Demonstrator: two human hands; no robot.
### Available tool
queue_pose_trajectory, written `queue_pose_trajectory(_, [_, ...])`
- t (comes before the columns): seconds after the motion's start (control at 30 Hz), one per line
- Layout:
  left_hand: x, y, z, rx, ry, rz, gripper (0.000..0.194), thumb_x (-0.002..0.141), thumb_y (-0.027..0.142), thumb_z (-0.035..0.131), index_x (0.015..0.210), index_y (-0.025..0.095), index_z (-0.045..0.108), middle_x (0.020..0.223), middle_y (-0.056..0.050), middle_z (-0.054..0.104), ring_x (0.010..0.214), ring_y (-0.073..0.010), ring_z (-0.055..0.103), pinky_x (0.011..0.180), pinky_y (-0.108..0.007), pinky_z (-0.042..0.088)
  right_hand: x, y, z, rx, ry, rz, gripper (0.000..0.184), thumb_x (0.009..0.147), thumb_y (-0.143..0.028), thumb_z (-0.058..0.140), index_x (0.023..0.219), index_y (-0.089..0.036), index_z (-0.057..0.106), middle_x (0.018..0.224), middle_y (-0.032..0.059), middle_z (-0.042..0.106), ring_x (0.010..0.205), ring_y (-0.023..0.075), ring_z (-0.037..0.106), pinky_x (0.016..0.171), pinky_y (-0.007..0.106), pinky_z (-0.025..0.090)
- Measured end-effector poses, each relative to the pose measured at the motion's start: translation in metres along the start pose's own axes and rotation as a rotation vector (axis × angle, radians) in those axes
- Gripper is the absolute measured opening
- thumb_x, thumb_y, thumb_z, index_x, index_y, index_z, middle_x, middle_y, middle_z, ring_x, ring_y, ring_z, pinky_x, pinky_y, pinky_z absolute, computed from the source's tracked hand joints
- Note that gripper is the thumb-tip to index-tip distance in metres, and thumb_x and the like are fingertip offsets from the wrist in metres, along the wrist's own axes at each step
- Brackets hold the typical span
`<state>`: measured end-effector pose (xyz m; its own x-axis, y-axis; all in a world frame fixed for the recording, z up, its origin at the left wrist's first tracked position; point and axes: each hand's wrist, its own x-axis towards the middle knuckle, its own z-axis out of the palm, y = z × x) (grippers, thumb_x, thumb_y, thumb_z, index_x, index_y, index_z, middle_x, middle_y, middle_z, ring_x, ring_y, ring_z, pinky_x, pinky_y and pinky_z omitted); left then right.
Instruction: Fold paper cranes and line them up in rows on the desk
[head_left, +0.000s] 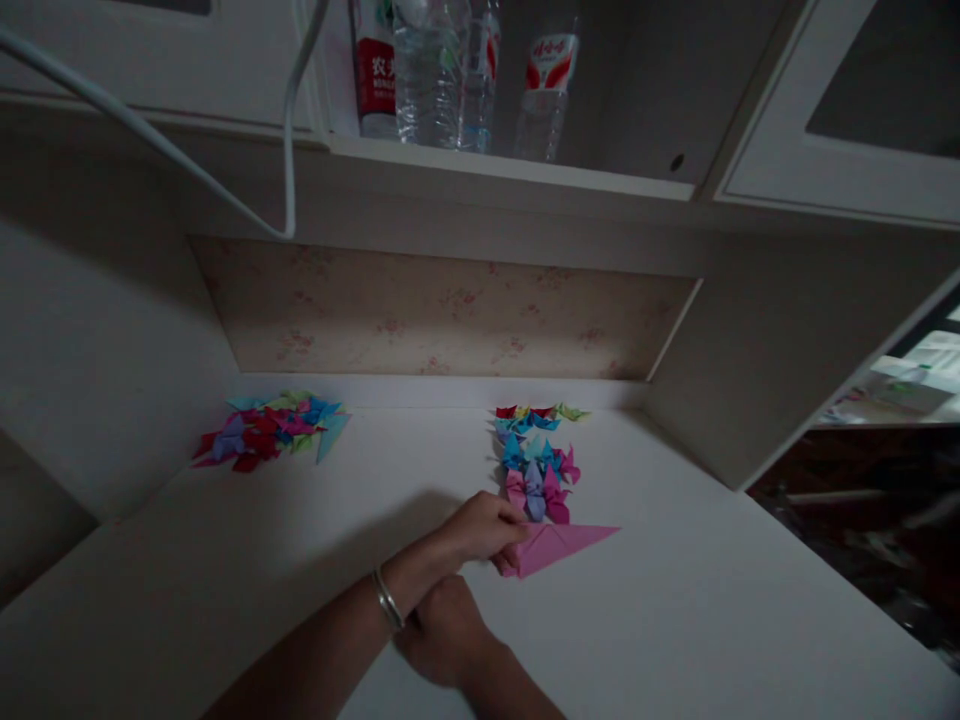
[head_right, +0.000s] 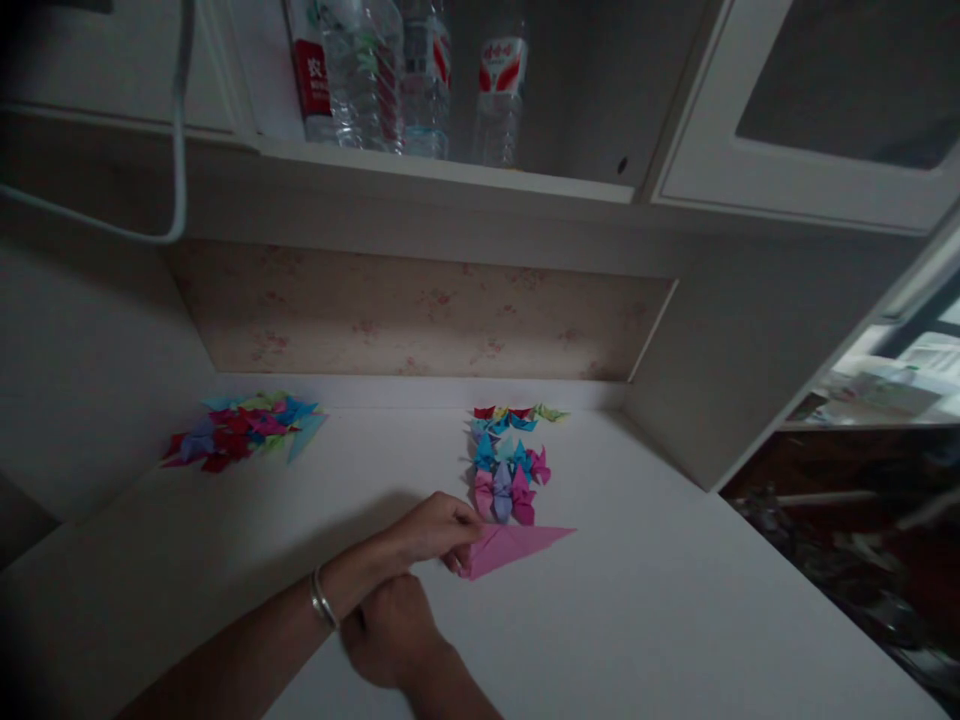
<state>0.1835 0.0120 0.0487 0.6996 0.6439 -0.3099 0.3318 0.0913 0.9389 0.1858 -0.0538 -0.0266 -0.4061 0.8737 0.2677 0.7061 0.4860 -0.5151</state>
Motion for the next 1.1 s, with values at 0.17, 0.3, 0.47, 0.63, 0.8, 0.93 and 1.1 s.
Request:
queue_pose_trajectory(0.17, [0.03,-0.011,0.005,0.083,-0.087,-0.042,0.018,0.068,0.028,0.059,0.056,0.014,0.058,0.043,0.0,0.056,0.038,-0.0105,0.052,0.045,-0.022,0.039,0.001,0.005,0.003,-0.024,-0.002,-0.036,0.026,0.073,-0.015,0.051,0.096,-0.019,0.061,0.105,0.0048,0.071,0.093,0.0229,0.065,0.08,0.029,0.047])
queue_pose_trajectory(0.3, [0.039,-0.015,0.001,0.193,-0.086,0.005,0.016,0.064,0.02,0.059,0.049,0.015,0.057,0.04,0.001,0.056,0.043,-0.0123,0.055,0.046,-0.02,0.033,0.002,0.006,0.004,-0.058,-0.004,-0.042,0.021,0.075,-0.015,0.049,0.092,-0.019,0.061,0.1,0.0046,0.072,0.09,0.022,0.066,0.078,0.027,0.047])
queue_pose_trajectory(0.47, [0.05,-0.017,0.006,0.264,0.025,0.024,0.013,0.063,0.021,0.06,0.07,0.015,0.07,0.049,0.002,0.061,0.047,-0.0126,0.057,0.047,-0.02,0.037,0.001,0.007,0.004,-0.047,0.042,-0.061,0.025,0.072,-0.017,0.05,0.093,-0.021,0.061,0.105,0.0031,0.071,0.096,0.0232,0.064,0.078,0.029,0.048])
queue_pose_trajectory(0.63, [0.051,-0.022,0.009,0.297,0.084,0.007,0.026,0.066,0.023,0.055,0.082,0.014,0.073,0.057,-0.002,0.066,0.046,-0.0128,0.059,0.04,-0.018,0.033,0.006,0.012,0.021,-0.089,0.046,-0.019,0.017,0.071,-0.019,0.052,0.084,-0.022,0.062,0.092,0.0015,0.073,0.085,0.0239,0.067,0.068,0.029,0.049])
queue_pose_trajectory(0.8, [0.05,-0.026,0.004,0.41,0.128,0.016,0.028,0.063,0.021,0.053,0.079,0.015,0.075,0.056,-0.004,0.068,0.046,-0.015,0.061,0.04,-0.019,0.035,0.02,0.019,0.045,-0.167,0.059,0.148,0.01,0.068,-0.017,0.054,0.07,-0.021,0.063,0.074,0.0053,0.074,0.068,0.0258,0.068,0.058,0.03,0.05])
queue_pose_trajectory(0.93, [0.051,-0.029,-0.001,0.511,0.198,0.094,0.022,0.06,0.02,0.057,0.071,0.017,0.076,0.066,-0.003,0.072,0.063,-0.0171,0.063,0.051,-0.021,0.038,0.017,0.017,0.042,-0.159,0.015,0.123,0.017,0.065,-0.018,0.059,0.081,-0.022,0.066,0.084,0.0054,0.075,0.075,0.0298,0.069,0.062,0.033,0.052])
queue_pose_trajectory(1.1, [0.054,-0.029,-0.003,0.573,0.204,0.113,0.021,0.06,0.019,0.059,0.071,0.019,0.078,0.064,0.001,0.072,0.065,-0.0164,0.062,0.054,-0.021,0.038,0.014,0.016,0.032,-0.141,-0.031,0.07,0.027,0.066,-0.018,0.061,0.091,-0.024,0.066,0.094,0.0032,0.074,0.082,0.0304,0.07,0.067,0.034,0.053])
